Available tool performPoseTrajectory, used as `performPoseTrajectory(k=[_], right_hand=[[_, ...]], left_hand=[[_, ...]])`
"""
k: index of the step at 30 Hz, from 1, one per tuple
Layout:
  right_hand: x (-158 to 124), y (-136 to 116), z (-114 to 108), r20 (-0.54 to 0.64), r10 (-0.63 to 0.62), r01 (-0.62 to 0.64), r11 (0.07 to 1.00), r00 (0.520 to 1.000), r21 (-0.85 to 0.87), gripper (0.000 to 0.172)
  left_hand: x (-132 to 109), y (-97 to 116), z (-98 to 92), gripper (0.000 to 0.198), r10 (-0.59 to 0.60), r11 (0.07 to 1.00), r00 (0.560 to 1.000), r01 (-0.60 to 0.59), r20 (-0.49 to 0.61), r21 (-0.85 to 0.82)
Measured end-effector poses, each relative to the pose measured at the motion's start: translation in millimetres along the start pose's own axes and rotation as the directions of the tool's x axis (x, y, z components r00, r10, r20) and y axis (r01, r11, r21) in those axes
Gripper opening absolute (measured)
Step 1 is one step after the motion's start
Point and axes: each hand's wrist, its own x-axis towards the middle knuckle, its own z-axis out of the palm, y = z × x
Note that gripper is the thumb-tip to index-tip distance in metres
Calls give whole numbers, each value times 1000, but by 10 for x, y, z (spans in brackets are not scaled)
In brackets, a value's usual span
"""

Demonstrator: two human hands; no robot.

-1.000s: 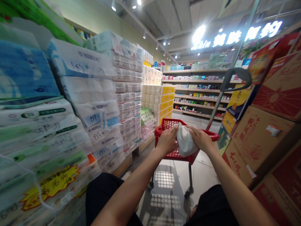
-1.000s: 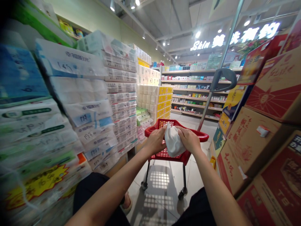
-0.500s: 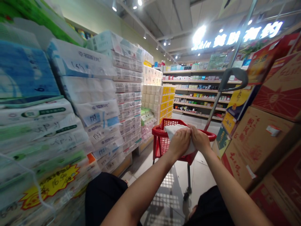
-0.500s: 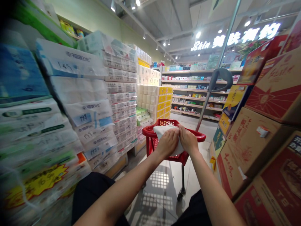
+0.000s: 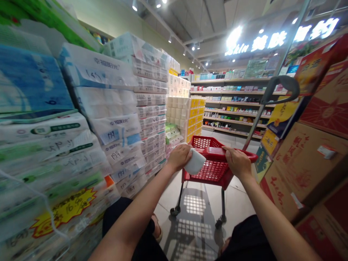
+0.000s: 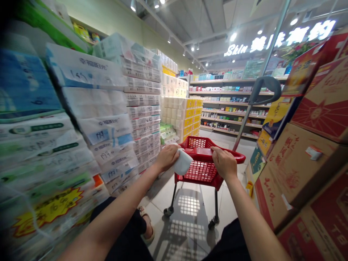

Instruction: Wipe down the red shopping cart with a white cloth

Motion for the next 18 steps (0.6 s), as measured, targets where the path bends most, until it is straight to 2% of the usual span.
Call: performPoseTrajectory(k=[3, 6, 8, 12, 15, 18], right_hand=[[-13, -56, 8, -18, 12, -12, 1000, 1000, -16, 39], [-19, -95, 25, -32, 38, -39, 999, 999, -23, 39], [-20, -96, 33, -40, 48, -49, 999, 998, -24, 38], [-24, -65, 38, -47, 45, -46, 999, 998, -16, 38], [-29, -46, 47, -46, 45, -46, 999, 998, -21, 38], [-29, -49, 68, -49, 50, -51, 998, 998, -30, 39]], left_hand=[[95, 3, 14, 28, -112, 994, 994, 112, -5, 8], [162, 212, 62, 26, -166, 984, 985, 169, -49, 61], [134, 417, 92, 30, -117, 990, 991, 122, -70, 64], [-44, 743, 112, 49, 86, 996, 994, -85, -71, 10], [-119, 751, 83, 57, 162, 986, 985, -164, -54, -42], [-65, 583, 40, 56, 194, 978, 981, -194, -19, -71]])
